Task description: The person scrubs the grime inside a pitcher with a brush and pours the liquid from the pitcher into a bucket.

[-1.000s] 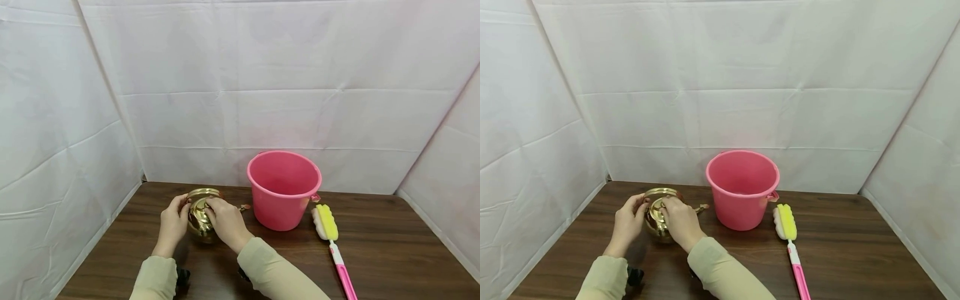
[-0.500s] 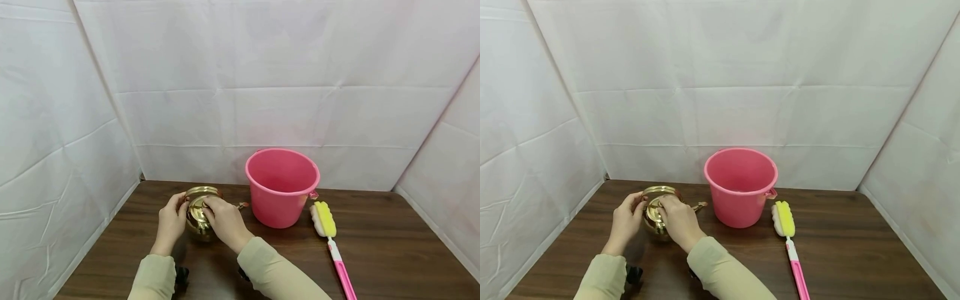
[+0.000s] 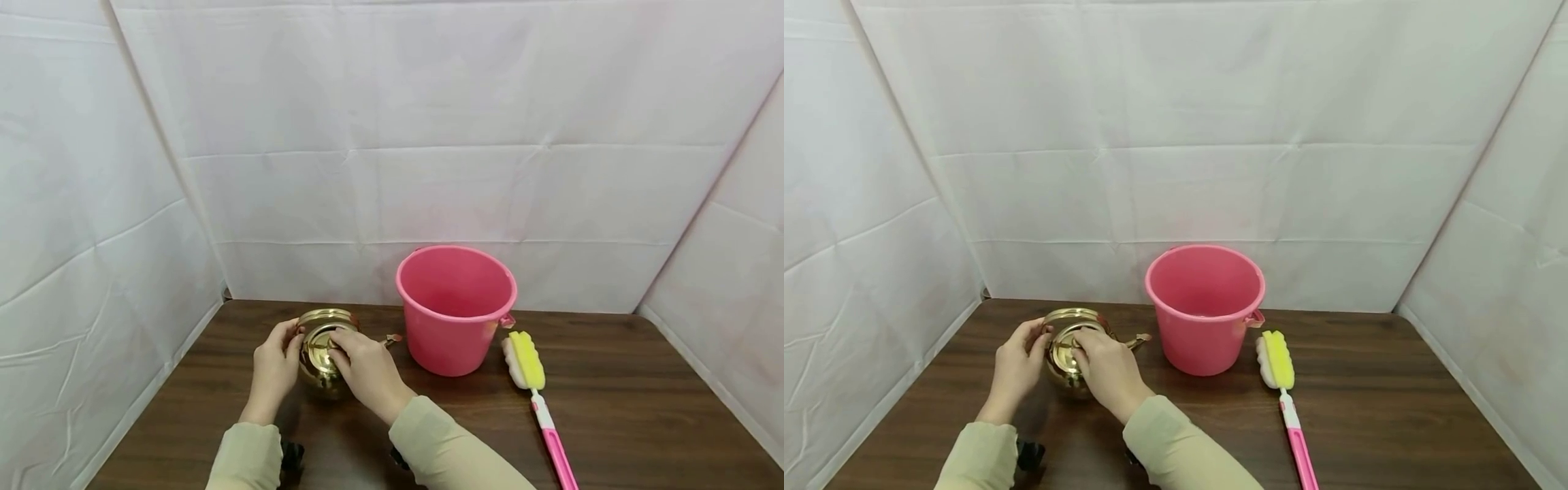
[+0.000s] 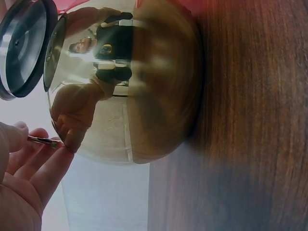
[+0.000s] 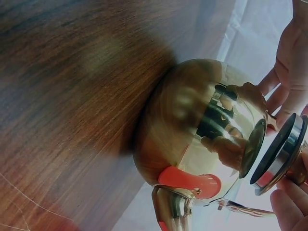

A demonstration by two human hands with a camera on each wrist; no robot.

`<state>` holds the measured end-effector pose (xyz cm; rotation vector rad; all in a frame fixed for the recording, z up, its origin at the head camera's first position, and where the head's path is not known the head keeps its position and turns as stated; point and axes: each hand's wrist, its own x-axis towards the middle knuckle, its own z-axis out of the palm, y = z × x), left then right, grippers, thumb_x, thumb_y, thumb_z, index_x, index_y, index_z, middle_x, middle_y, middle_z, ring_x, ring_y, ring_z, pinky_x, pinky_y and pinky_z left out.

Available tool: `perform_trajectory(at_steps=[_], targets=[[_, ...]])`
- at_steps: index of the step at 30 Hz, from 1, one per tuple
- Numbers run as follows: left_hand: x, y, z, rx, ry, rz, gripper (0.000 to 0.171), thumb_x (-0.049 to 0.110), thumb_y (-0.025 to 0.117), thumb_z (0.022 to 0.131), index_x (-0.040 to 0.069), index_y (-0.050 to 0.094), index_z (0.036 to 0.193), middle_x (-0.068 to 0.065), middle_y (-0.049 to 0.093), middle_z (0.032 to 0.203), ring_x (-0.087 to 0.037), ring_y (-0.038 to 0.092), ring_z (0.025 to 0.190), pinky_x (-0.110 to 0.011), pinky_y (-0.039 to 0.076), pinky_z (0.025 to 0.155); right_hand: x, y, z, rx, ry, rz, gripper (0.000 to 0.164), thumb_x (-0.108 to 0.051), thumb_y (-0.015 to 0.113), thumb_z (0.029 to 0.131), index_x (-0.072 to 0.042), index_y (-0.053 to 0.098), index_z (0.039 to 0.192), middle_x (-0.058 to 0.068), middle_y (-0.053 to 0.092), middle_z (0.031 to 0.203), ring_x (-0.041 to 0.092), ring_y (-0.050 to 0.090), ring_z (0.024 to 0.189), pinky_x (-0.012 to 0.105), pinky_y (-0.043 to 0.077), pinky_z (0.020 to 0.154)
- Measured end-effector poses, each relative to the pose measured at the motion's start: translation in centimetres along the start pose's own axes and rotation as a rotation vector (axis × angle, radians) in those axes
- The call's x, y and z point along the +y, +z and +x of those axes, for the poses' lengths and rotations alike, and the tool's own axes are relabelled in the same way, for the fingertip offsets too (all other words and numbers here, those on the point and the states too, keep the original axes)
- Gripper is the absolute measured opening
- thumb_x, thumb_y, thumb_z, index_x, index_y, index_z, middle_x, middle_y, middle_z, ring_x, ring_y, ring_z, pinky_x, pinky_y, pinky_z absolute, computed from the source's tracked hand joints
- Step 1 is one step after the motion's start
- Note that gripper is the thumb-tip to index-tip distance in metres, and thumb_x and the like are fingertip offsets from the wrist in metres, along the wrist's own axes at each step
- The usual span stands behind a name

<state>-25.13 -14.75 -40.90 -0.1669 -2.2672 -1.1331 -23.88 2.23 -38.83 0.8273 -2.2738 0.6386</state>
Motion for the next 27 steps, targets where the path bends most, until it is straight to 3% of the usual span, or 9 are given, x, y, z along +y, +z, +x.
perform_trajectory(at_steps=[27], targets=[[-0.04,0.10,0.08,0.027,0.000,-0.012,0.021,-0.004,0.058,0.090,-0.003,0.062,0.111,-0.020,0.070,0.100,-0.033,0.068,0.095,-0.044,0.055,0.079,0.64,-0.54,-0.63,0.008,0.009,0.021,0.023,-0.017,0.069,0.087,-0.010,0.070,0.109,0.006,0.071,0.109,0.015,0.067,0.102,0.029,0.055,0.085]])
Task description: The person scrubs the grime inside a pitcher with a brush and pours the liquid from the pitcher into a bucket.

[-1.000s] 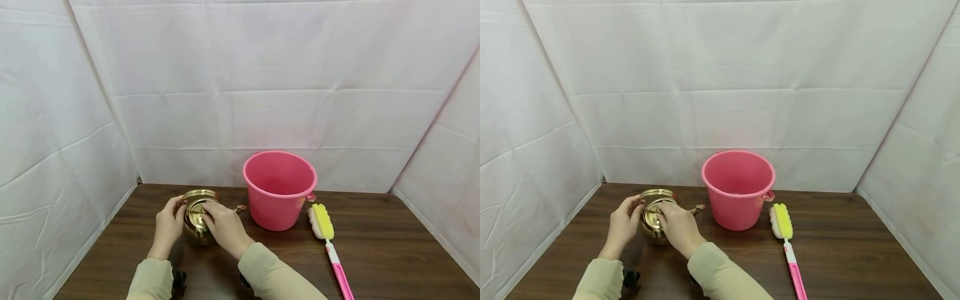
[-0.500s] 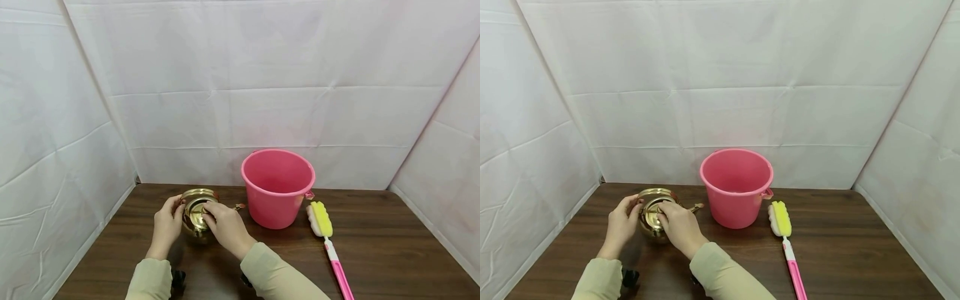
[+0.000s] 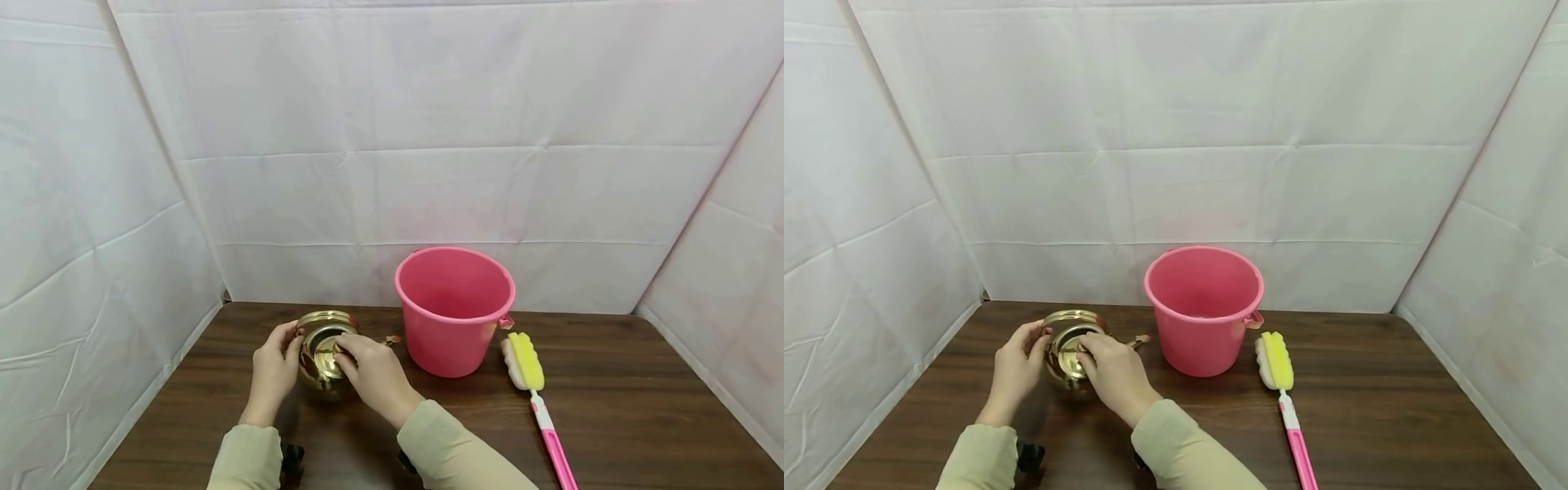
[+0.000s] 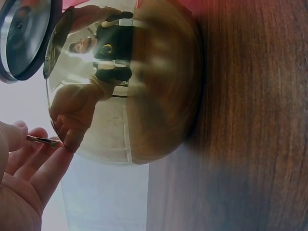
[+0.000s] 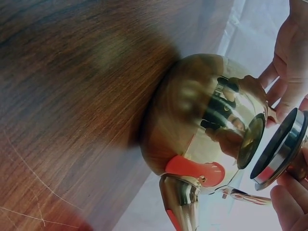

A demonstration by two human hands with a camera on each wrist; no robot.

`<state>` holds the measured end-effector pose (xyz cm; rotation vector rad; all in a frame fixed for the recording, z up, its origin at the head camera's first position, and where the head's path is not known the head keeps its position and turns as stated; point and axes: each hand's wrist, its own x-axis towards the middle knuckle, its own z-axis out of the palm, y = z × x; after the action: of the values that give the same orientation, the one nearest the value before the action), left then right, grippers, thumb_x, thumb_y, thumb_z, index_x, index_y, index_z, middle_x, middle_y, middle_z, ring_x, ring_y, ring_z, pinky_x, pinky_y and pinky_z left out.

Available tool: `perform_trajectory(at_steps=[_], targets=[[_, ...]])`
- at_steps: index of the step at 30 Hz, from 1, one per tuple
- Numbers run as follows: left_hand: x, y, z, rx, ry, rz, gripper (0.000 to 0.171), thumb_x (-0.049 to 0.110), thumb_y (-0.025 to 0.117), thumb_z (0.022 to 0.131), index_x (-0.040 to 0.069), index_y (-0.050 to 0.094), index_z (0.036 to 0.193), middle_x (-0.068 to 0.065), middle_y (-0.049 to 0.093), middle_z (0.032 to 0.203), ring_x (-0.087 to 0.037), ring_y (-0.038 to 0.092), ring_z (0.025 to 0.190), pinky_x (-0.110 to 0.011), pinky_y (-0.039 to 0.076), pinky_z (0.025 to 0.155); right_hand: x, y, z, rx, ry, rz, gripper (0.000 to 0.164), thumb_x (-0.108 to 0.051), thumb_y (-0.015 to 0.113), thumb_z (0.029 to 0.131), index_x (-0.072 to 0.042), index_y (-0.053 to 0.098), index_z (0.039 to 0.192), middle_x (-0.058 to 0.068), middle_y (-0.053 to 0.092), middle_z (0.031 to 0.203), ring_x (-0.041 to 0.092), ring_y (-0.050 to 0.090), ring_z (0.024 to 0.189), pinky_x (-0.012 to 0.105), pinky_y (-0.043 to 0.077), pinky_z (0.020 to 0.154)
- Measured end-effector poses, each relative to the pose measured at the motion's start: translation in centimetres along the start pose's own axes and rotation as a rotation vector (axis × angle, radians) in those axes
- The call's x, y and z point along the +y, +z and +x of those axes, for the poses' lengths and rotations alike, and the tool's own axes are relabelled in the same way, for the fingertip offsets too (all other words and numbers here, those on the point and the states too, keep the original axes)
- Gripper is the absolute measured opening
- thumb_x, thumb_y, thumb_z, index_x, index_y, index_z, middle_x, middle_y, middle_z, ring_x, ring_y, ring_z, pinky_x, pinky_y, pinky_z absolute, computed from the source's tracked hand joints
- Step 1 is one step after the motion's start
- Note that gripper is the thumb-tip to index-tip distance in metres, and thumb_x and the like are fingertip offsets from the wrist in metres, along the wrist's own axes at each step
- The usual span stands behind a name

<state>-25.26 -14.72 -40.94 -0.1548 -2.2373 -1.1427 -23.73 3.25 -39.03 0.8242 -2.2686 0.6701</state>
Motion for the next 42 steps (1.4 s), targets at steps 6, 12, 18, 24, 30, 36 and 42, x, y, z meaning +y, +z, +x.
perform_trajectory(at_steps=[6,12,18,24,30,36,42], targets=[[0.0,0.1,0.0,0.009,0.010,-0.007,0.021,-0.005,0.058,0.089,-0.004,0.062,0.110,-0.021,0.070,0.099,-0.033,0.068,0.093,-0.044,0.055,0.078,0.0,0.0,-0.1,-0.003,0.000,-0.009,0.022,-0.018,0.069,0.087,-0.011,0.070,0.107,0.004,0.072,0.107,0.014,0.068,0.100,0.028,0.055,0.083],[0.0,0.1,0.0,0.013,0.014,0.000,0.021,-0.005,0.059,0.089,-0.004,0.062,0.110,-0.021,0.070,0.099,-0.033,0.068,0.093,-0.044,0.055,0.077,-0.1,-0.2,-0.3,-0.035,0.008,-0.002,0.024,-0.019,0.068,0.087,-0.010,0.070,0.109,0.005,0.071,0.109,0.015,0.067,0.103,0.029,0.055,0.085],[0.0,0.0,0.0,0.000,0.000,-0.003,0.022,-0.004,0.058,0.090,-0.004,0.062,0.111,-0.020,0.070,0.100,-0.034,0.068,0.095,-0.044,0.055,0.079,0.0,-0.4,-0.5,-0.050,0.009,0.005,0.024,-0.019,0.068,0.087,-0.010,0.070,0.110,0.004,0.071,0.109,0.014,0.067,0.103,0.028,0.055,0.086],[-0.1,0.0,0.0,-0.008,-0.005,0.000,0.022,-0.003,0.058,0.090,-0.004,0.061,0.112,-0.021,0.070,0.101,-0.034,0.067,0.096,-0.044,0.055,0.079,0.0,-0.6,-0.7,-0.053,0.010,0.023,0.025,-0.019,0.068,0.087,-0.010,0.069,0.111,0.007,0.070,0.111,0.015,0.066,0.105,0.030,0.054,0.087],[0.0,-0.1,0.0,-0.015,-0.009,-0.005,0.022,-0.003,0.057,0.091,-0.004,0.061,0.113,-0.021,0.069,0.102,-0.033,0.067,0.096,-0.044,0.055,0.080,0.2,-0.8,-0.9,-0.067,0.016,0.006,0.026,-0.020,0.068,0.088,-0.010,0.069,0.112,0.006,0.070,0.113,0.015,0.066,0.105,0.030,0.054,0.087],[0.0,-0.1,0.0,-0.002,0.000,-0.004,0.021,-0.004,0.057,0.090,-0.004,0.062,0.111,-0.021,0.070,0.100,-0.033,0.067,0.095,-0.044,0.055,0.079,0.4,-0.8,-1.0,-0.071,0.019,0.012,0.026,-0.020,0.068,0.088,-0.010,0.069,0.112,0.008,0.070,0.112,0.015,0.066,0.105,0.030,0.054,0.088],[0.0,-0.1,0.0,-0.005,-0.005,0.003,0.022,-0.003,0.058,0.090,-0.004,0.061,0.112,-0.020,0.070,0.101,-0.034,0.067,0.094,-0.045,0.055,0.078,0.5,-1.0,-1.2,-0.079,0.031,0.008,0.026,-0.020,0.068,0.088,-0.010,0.070,0.111,0.007,0.070,0.113,0.015,0.066,0.105,0.030,0.054,0.088]])
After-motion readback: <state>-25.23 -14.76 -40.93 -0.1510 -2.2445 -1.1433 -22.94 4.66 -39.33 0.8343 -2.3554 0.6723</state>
